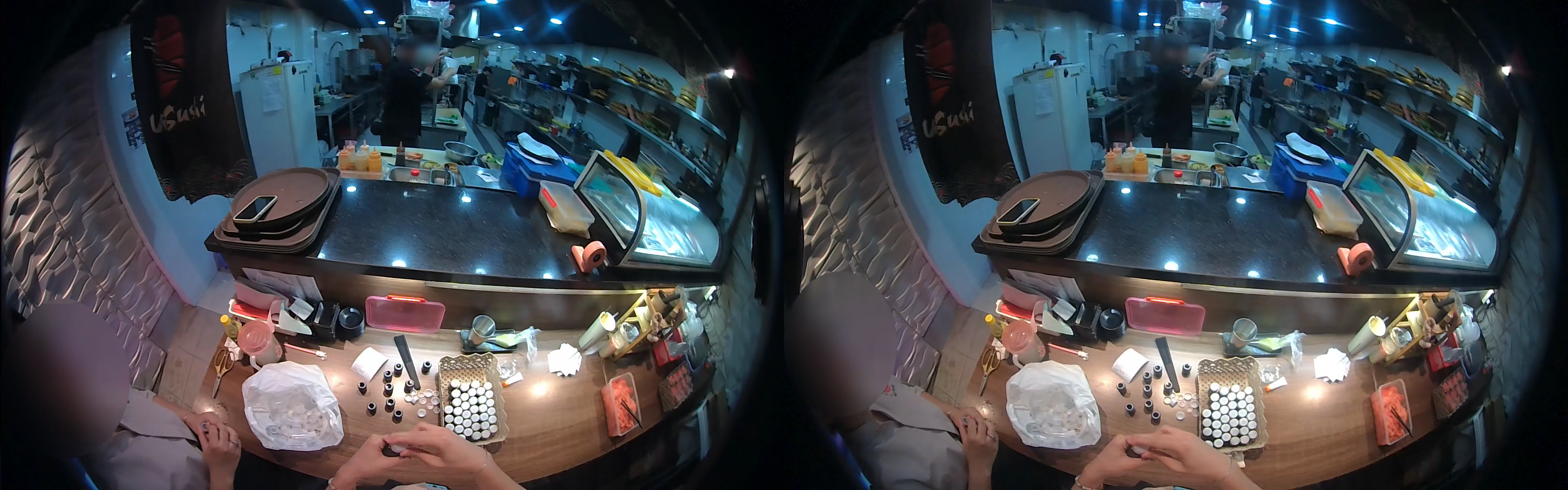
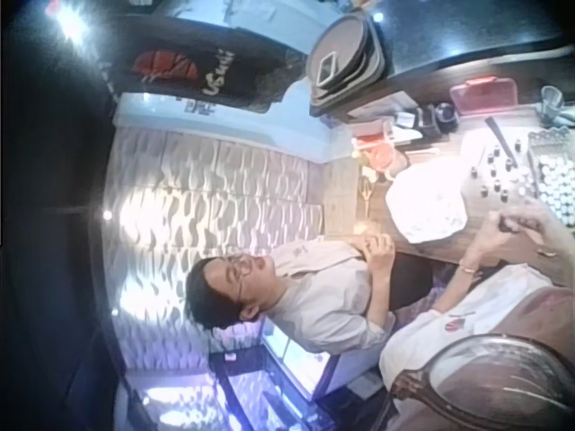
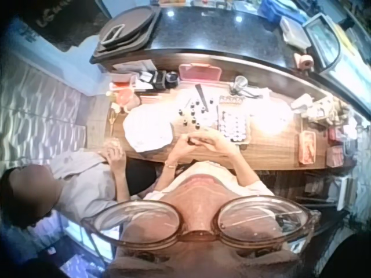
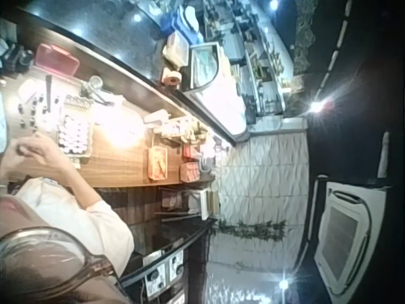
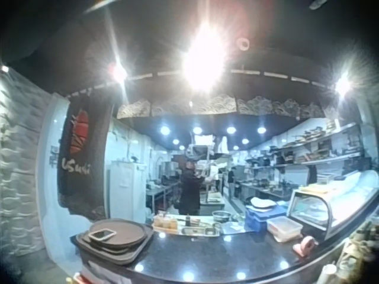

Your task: The person assembles small cylindrical capsules by hand at a restaurant counter. They repeatedly pick up black and white halves, press them together, and place the finished units into a tray. A coworker assists by handling similar items nearby.

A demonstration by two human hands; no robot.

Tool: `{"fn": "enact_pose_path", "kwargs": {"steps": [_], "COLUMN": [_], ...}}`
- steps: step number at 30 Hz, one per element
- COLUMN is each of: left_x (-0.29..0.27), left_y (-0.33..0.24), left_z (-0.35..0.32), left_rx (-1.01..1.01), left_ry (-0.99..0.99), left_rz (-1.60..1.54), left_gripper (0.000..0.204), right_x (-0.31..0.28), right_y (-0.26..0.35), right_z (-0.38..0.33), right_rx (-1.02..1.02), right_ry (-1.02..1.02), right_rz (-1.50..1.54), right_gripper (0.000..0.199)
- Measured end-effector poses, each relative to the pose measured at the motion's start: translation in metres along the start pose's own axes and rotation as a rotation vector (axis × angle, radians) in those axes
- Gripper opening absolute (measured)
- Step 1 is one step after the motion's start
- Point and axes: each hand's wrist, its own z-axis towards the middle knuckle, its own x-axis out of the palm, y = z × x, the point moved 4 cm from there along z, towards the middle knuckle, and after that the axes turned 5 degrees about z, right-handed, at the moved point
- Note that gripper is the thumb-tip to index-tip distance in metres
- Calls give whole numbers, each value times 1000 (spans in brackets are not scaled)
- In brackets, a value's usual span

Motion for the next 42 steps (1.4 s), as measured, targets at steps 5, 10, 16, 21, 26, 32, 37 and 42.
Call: {"fn": "enact_pose_path", "kwargs": {"steps": [5, 10, 16, 21, 26, 32, 37, 42], "left_x": [10, 3, 16, 8, 13, 17, 33, 46], "left_y": [15, -63, -12, -18, -54, -35, -46, -29], "left_z": [-9, -14, -20, -4, -1, 10, 4, 3], "left_rx": [12, -32, 200, 254, -69, 71, 86, 253], "left_ry": [313, 373, 434, 519, 120, 22, 405, 804], "left_rz": [-129, -77, -131, -43, -185, 107, -87, -144], "left_gripper": [22, 9, 22, 27, 14, 18, 22, 24], "right_x": [4, 0, 5, -8, -23, -34, -34, -32], "right_y": [-8, -4, 14, 22, 30, 25, 25, 48], "right_z": [-5, -3, -2, 2, 4, -6, -15, -13], "right_rx": [56, 47, -74, -29, -188, -146, -317, -235], "right_ry": [227, 375, 451, 394, 157, 160, 316, 584], "right_rz": [175, 190, 114, -63, -241, -284, -140, -47], "right_gripper": [47, 44, 43, 38, 42, 43, 41, 39]}}
